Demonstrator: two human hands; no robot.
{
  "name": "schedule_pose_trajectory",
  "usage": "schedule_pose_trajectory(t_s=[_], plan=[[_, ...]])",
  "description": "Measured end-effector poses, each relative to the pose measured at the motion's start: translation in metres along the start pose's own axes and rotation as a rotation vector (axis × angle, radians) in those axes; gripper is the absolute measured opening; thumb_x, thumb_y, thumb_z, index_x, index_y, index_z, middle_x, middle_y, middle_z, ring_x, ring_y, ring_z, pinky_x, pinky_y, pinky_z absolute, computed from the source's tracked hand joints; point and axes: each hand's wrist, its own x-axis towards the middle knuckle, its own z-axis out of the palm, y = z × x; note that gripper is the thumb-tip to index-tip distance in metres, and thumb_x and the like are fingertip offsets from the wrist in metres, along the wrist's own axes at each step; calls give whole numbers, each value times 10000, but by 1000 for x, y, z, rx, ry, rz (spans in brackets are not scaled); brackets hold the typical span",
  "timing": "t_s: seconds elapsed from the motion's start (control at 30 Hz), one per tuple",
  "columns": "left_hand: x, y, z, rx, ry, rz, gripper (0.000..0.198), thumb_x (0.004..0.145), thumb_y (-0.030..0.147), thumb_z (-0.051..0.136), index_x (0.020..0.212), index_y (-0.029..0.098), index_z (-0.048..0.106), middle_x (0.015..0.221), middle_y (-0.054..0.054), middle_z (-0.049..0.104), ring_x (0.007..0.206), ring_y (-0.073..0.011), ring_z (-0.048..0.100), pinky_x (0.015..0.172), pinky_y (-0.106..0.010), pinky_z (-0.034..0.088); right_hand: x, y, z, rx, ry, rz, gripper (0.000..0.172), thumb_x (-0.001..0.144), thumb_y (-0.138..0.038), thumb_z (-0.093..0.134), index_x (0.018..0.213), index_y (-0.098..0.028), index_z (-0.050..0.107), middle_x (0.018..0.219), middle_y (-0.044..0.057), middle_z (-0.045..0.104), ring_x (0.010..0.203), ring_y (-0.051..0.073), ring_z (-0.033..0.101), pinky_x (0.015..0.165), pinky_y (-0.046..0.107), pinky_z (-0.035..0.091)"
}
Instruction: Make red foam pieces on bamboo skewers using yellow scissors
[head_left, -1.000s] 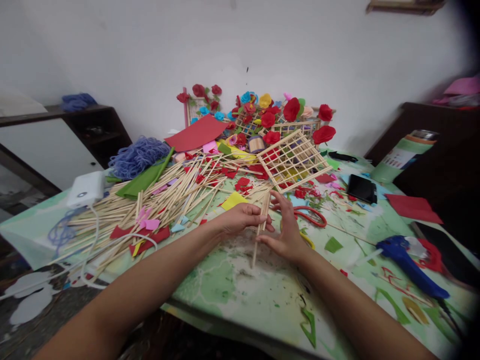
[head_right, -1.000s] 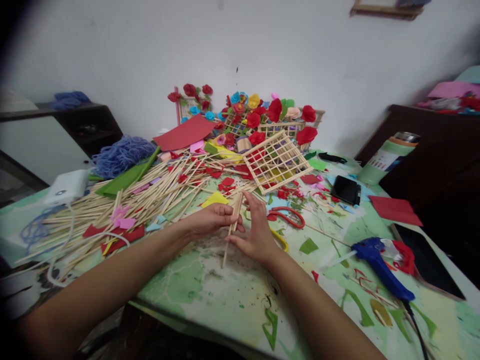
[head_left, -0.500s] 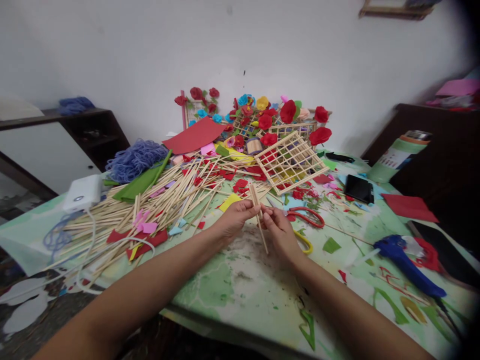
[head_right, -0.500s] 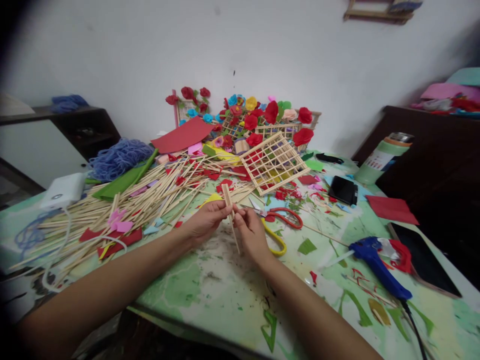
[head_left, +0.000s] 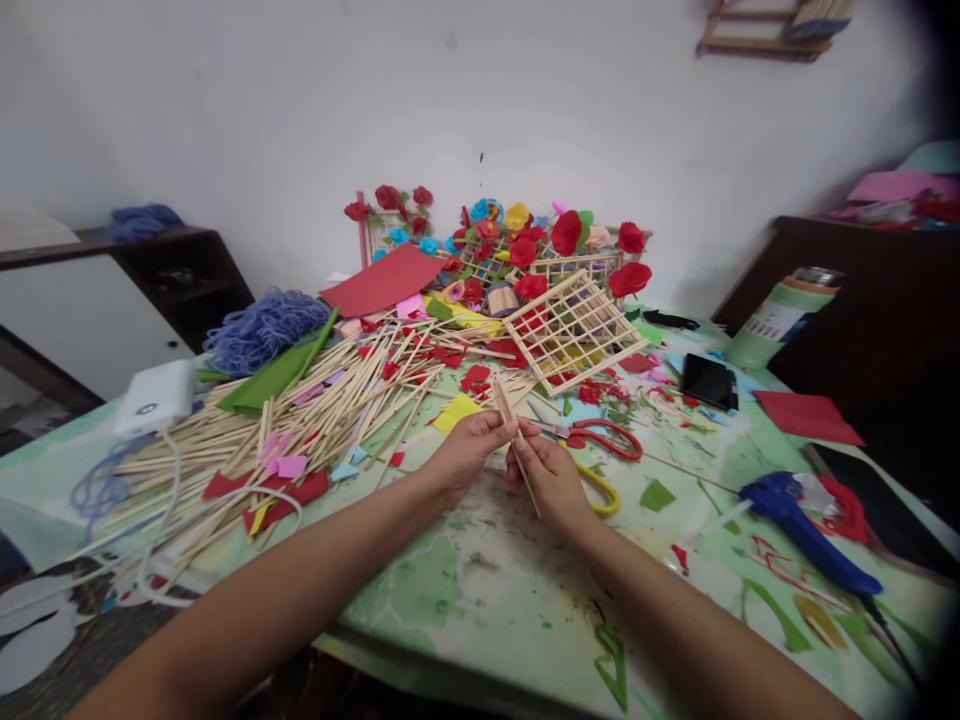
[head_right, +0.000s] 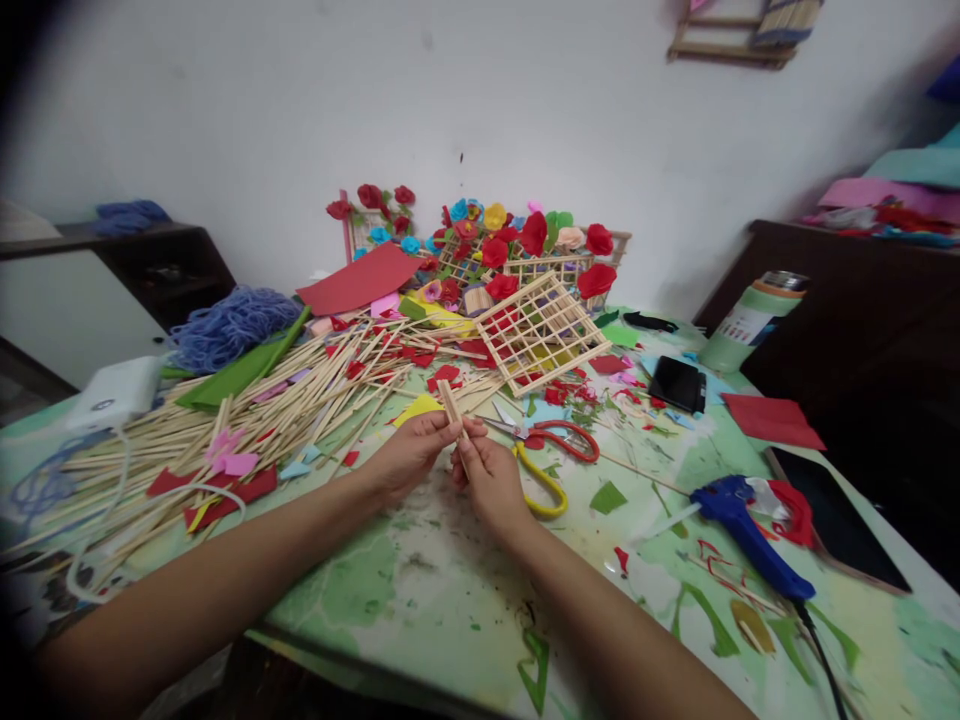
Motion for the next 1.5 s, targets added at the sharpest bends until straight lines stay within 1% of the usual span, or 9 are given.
schedule_pose_trajectory(t_s=[0.23,0.4,0.47,0.6,0.77,1.0,1.13,1.27,1.5], plan=[[-1,3,0,92,3,13,401,757,434,554,972,106,637,803,-87,655,751,-177,586,752,-289,418,2,0,-3,94,-7,23,359,754,-497,495,560,-195,490,452,-23,479,417,113,439,463,254,370],[-1,19,-9,609,241,398,483,786,270,515,1258,191,449,1318,-92,449,1242,-231,344,1022,-366,222,7,1,-12,226,1,105,323,753,-450,521,583,-176,515,435,-29,488,401,94,419,450,233,334],[1,24,-15,902,142,535,533,779,166,481,1302,222,397,1383,-70,370,1307,-212,235,1061,-389,111,8,0,-16,254,-59,154,321,743,-442,538,577,-168,519,431,-32,486,389,85,411,439,225,317],[8,24,-23,1144,-228,553,451,789,91,415,1189,267,526,1304,-61,478,1277,-200,316,1055,-402,93,8,0,-22,303,-197,209,302,749,-405,544,579,-156,535,449,-32,505,378,71,414,432,211,308],[12,19,-27,1137,-324,523,304,782,163,480,1039,234,626,1120,-104,609,1125,-223,482,1027,-379,187,7,1,-24,371,-292,292,250,738,-349,555,587,-150,553,455,-29,515,382,71,427,437,204,323],[7,21,-25,845,-151,356,147,729,222,577,846,214,666,915,-87,655,950,-224,551,935,-338,332,8,-16,-41,385,-335,343,399,794,-496,439,717,-142,607,547,13,553,474,105,493,490,230,386],[4,26,-16,249,50,178,145,785,283,538,815,177,632,854,-63,655,857,-178,593,886,-327,395,10,-16,-44,21,-73,24,463,811,-561,375,869,-150,580,718,61,606,619,155,554,600,296,437],[1,24,-6,-365,65,-72,89,790,209,552,827,134,581,789,-63,658,805,-152,628,861,-322,439,7,1,-33,-644,128,-449,587,693,-542,586,1124,-158,481,1053,143,565,958,283,520,824,459,403],[0,14,-5,-489,-60,-241,101,810,169,529,869,109,585,810,-94,671,785,-162,647,825,-308,473,5,14,-27,-985,223,-774,686,722,-489,589,1261,-152,329,1102,161,511,1021,306,465,864,492,372]])
